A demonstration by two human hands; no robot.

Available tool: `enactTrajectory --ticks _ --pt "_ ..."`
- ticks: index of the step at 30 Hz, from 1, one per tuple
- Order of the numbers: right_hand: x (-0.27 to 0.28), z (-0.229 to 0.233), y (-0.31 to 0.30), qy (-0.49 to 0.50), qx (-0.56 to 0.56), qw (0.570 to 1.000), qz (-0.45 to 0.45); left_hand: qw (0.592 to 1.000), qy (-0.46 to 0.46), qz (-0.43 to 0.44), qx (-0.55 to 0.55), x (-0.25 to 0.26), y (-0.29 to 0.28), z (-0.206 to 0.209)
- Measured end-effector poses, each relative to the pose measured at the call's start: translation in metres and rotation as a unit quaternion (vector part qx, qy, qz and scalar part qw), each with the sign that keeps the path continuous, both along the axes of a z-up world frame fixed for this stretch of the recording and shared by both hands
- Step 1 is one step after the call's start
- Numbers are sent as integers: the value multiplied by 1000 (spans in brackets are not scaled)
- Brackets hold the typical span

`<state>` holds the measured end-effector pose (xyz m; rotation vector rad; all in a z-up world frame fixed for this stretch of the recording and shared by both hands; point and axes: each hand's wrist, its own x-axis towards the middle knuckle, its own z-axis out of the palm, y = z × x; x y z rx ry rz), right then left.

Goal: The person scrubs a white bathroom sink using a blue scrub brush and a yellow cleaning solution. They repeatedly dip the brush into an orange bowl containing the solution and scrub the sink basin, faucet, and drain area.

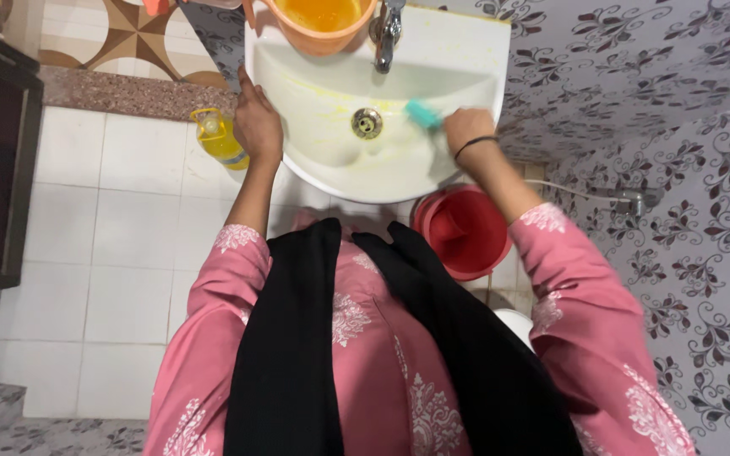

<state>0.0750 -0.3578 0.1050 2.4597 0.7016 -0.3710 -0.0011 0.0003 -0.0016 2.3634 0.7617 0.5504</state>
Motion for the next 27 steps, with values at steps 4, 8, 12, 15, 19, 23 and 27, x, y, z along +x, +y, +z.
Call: enactTrajectory --ticks 4,8,12,15,19,23,27 --pt "-13 -6 0 303 211 925 -92 1000 2 8 -1 -1 0 1" --pt "-25 -34 6 14 165 984 -70 1000 -13 8 -2 -2 -1 4" --pt "-39 -75 31 54 298 952 -53 1000 -18 13 -7 -4 -3 5" --pt "-46 -95 36 -8 326 945 -26 999 -37 11 8 -7 -5 7" --pt "-38 -89 -8 -102 229 961 -116 997 64 26 -45 -6 -7 12" --pt "-35 -87 -19 -143 206 959 -133 999 -17 19 -33 -7 -9 11" --pt "-53 -113 72 -20 340 937 -79 1000 -15 -5 2 -12 -7 7"
